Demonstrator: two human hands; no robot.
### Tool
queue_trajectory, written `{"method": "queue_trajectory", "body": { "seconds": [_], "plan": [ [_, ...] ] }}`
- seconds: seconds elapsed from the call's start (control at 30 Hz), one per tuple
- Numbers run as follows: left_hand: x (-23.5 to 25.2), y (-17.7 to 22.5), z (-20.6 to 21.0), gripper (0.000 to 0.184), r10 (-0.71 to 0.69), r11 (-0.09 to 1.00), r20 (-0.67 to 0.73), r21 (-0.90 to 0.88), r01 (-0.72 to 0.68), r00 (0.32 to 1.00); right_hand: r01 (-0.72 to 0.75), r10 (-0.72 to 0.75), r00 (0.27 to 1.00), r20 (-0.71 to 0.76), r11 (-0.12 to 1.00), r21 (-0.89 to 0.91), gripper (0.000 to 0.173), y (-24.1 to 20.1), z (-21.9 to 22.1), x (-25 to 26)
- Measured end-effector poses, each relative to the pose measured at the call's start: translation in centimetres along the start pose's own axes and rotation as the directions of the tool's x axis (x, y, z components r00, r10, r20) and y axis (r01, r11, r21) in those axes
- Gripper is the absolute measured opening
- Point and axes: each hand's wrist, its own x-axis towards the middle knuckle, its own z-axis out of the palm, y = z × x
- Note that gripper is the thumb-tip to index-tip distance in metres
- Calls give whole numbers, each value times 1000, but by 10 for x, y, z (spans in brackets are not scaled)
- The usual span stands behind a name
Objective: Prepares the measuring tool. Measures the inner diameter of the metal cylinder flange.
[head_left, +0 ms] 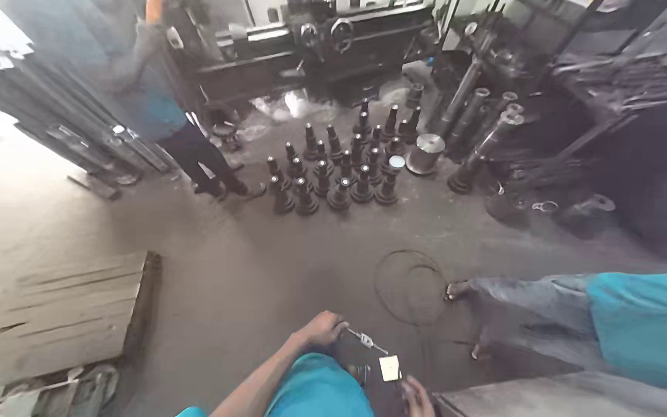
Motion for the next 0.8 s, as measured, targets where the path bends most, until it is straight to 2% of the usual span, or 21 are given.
{"method": "queue_trajectory", "body": {
  "seconds": [0.07,0.13,0.27,0.43,0.53,0.67,0.8],
  "plan": [
    [-34,-12,-13,43,8,995,-50,-101,-13,999,43,-41,988,151,999,-13,45,-52,12,24],
    [-72,-29,-28,41,10,976,-126,-215,-37,992,101,-101,936,337,995,17,48,-105,43,36],
    [-129,-87,-59,38,11,898,-336,-411,-157,942,267,-187,807,560,962,-63,30,-193,127,46],
    [-200,-166,-110,38,-88,825,-536,-512,-240,840,426,-227,757,613,883,-199,25,-267,245,20],
    [-239,-204,-144,37,-150,812,-566,-538,-225,810,485,-267,704,657,858,-171,23,-302,309,14],
    [-279,-249,-180,28,-196,858,-613,-485,-169,765,481,-281,666,691,870,-110,21,-340,393,17],
    [-307,-284,-207,29,-283,859,-650,-499,-115,705,470,-301,588,751,883,-14,19,-374,470,38]
  ]
}}
